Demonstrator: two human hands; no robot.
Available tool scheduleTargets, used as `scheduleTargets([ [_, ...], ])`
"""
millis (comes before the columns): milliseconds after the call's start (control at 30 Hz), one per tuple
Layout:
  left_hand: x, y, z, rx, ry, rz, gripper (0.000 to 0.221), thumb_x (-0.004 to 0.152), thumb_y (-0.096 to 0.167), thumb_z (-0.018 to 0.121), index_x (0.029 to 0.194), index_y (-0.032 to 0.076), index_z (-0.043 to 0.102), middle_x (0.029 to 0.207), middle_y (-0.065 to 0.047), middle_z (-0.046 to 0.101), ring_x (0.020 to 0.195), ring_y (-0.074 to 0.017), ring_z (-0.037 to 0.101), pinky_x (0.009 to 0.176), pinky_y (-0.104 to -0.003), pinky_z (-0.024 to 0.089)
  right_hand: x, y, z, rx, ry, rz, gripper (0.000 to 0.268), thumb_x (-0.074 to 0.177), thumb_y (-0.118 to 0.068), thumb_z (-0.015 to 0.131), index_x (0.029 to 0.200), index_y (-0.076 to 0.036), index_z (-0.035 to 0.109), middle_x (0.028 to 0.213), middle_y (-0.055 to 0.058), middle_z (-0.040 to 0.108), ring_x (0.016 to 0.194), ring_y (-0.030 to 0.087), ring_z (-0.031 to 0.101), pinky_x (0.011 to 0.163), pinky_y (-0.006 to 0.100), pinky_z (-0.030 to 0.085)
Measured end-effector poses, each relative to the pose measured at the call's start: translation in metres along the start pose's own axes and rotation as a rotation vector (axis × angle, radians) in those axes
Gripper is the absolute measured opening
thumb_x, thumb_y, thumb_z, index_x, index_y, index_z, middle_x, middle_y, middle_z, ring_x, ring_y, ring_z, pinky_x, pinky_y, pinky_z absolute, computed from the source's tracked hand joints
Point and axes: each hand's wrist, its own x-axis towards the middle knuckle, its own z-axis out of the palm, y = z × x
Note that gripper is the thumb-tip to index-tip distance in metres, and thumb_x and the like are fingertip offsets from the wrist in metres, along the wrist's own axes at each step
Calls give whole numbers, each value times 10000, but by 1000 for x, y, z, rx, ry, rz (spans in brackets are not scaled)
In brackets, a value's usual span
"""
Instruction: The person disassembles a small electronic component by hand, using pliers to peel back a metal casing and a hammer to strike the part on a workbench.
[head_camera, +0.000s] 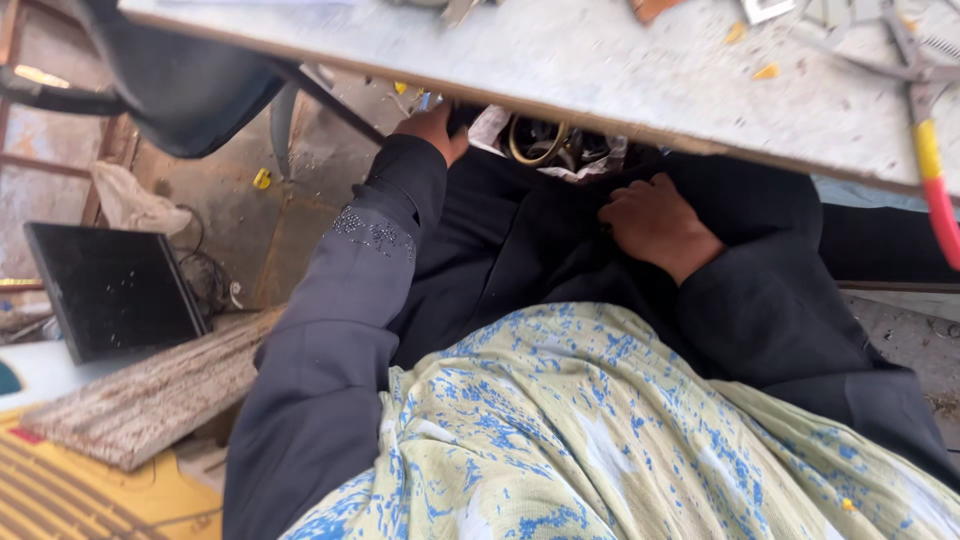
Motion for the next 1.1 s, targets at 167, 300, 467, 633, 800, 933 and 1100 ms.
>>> scheduleTargets([
  [167,39,3,18,341,-442,51,656,899,461,679,1427,104,524,1294,-222,643,1179,-411,617,1019,-509,492,5,6,-1,136,-11,7,225,878,-194,574,974,-219,777,1049,12,712,1094,254,649,931,440,478],
  [300,75,-13,20,317,-444,-97,695,887,481,687,1441,100,508,1294,-236,638,1177,-419,619,1016,-511,496,15,7,-4,366,-130,132,266,920,-177,564,1091,-189,766,1119,97,716,1100,332,663,948,454,517],
  [467,75,-10,67,197,-318,-183,744,873,505,696,1458,95,488,1294,-254,632,1173,-429,622,1012,-513,501,31,15,-26,390,384,199,240,906,-205,610,1086,-143,756,1075,109,722,1029,312,673,899,429,528],
  [633,33,38,131,91,-314,-226,794,858,529,705,1476,90,469,1293,-271,626,1170,-439,626,1008,-515,507,38,22,-29,553,277,293,212,926,-197,628,1083,-116,745,1043,102,722,981,276,677,864,399,538],
  [800,-11,72,143,10,-334,-220,844,843,553,715,1493,86,449,1293,-289,620,1166,-449,629,1004,-517,512,32,23,-21,700,277,342,188,946,-188,646,1080,-90,734,1010,95,722,933,240,681,830,370,548],
  [933,-27,112,150,-41,-322,-161,884,832,573,722,1507,82,434,1292,-303,615,1163,-457,631,1001,-519,516,28,36,-13,875,292,384,174,962,-181,661,1077,-69,725,984,90,723,894,211,684,802,346,556],
  [1100,-68,113,149,-181,-322,-23,932,813,590,722,1538,97,406,1273,-321,619,1146,-472,643,990,-522,530,21,50,-5,1260,242,389,164,981,-172,679,1074,-42,714,952,82,723,846,175,688,767,317,566],
])
